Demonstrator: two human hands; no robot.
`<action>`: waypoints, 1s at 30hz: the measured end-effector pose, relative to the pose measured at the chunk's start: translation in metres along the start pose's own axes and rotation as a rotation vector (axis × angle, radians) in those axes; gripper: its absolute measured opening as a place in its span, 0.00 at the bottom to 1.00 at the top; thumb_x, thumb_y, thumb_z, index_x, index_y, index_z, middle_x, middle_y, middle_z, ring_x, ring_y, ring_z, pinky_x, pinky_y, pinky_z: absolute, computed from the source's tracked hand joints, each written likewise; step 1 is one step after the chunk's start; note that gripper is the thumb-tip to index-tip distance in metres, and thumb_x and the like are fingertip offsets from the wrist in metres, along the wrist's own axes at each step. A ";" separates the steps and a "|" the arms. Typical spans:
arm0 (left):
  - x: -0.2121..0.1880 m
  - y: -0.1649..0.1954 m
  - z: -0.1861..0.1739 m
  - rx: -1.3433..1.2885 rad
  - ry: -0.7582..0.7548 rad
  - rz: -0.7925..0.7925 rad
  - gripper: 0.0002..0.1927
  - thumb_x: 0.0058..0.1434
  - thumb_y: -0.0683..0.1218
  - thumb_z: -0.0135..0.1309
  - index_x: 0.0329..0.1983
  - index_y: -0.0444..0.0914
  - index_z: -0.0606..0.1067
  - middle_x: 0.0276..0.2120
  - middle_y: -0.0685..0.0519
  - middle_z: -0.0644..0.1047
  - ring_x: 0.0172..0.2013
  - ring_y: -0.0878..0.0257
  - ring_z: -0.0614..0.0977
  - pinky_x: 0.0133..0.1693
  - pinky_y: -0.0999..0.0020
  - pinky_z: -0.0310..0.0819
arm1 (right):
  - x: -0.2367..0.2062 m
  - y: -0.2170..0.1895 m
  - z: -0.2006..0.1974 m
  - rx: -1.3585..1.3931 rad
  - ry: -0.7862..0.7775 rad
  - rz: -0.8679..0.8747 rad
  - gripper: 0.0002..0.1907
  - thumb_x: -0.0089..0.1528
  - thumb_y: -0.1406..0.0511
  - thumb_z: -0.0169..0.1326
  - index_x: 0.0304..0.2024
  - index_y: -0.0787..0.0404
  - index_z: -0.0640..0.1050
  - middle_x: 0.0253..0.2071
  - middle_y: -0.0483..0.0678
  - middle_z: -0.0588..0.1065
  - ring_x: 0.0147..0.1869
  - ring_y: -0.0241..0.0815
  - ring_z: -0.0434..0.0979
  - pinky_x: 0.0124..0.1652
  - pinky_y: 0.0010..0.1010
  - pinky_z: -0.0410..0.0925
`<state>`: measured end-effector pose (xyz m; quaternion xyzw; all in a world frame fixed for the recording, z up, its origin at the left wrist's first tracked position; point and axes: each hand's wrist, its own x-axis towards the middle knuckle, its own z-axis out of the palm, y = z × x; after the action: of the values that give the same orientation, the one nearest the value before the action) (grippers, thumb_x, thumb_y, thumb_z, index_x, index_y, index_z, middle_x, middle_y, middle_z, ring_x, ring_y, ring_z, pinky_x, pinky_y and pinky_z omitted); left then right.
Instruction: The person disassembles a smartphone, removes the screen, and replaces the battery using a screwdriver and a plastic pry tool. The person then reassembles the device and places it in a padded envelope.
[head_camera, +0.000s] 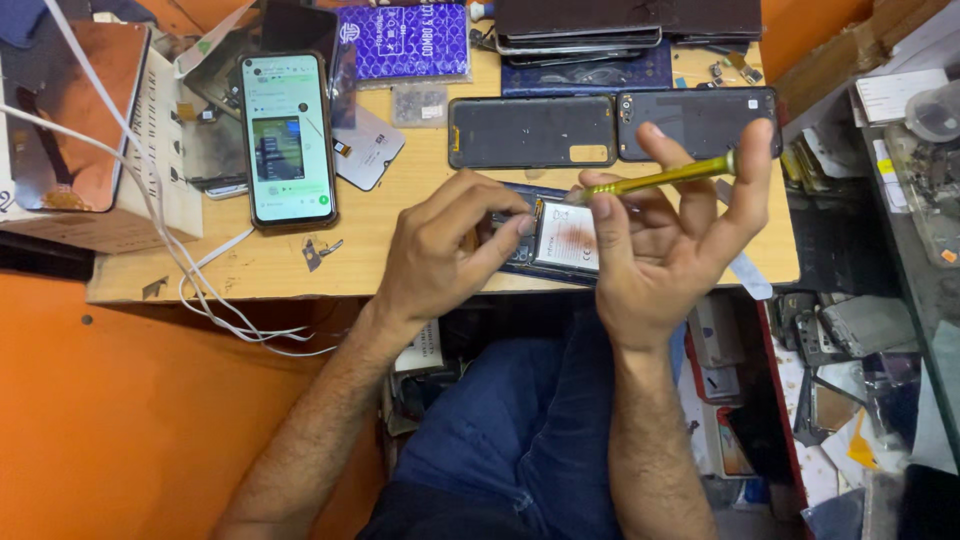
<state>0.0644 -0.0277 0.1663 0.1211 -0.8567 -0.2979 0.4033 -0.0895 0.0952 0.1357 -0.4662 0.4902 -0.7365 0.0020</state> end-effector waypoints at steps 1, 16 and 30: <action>-0.001 0.001 0.000 0.007 0.015 0.029 0.07 0.66 0.40 0.64 0.46 0.36 0.78 0.40 0.53 0.79 0.30 0.70 0.79 0.31 0.73 0.73 | -0.001 -0.002 0.006 0.017 -0.017 0.014 0.45 0.77 0.79 0.56 0.77 0.50 0.40 0.74 0.60 0.57 0.64 0.48 0.74 0.61 0.35 0.81; -0.009 -0.013 -0.015 0.012 0.047 -0.002 0.09 0.64 0.42 0.66 0.44 0.37 0.79 0.39 0.55 0.81 0.30 0.68 0.81 0.29 0.73 0.75 | -0.007 -0.006 0.036 -0.001 -0.075 0.006 0.44 0.78 0.78 0.56 0.77 0.51 0.39 0.72 0.58 0.61 0.65 0.43 0.73 0.62 0.36 0.78; -0.016 -0.011 -0.016 0.039 0.050 0.018 0.09 0.66 0.42 0.65 0.46 0.37 0.78 0.39 0.54 0.79 0.35 0.64 0.83 0.36 0.69 0.79 | -0.012 -0.007 0.033 -0.088 -0.241 -0.044 0.42 0.78 0.79 0.52 0.77 0.46 0.41 0.68 0.62 0.67 0.60 0.52 0.82 0.58 0.36 0.80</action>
<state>0.0866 -0.0359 0.1570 0.1288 -0.8531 -0.2744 0.4247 -0.0573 0.0807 0.1351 -0.5616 0.5077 -0.6529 0.0244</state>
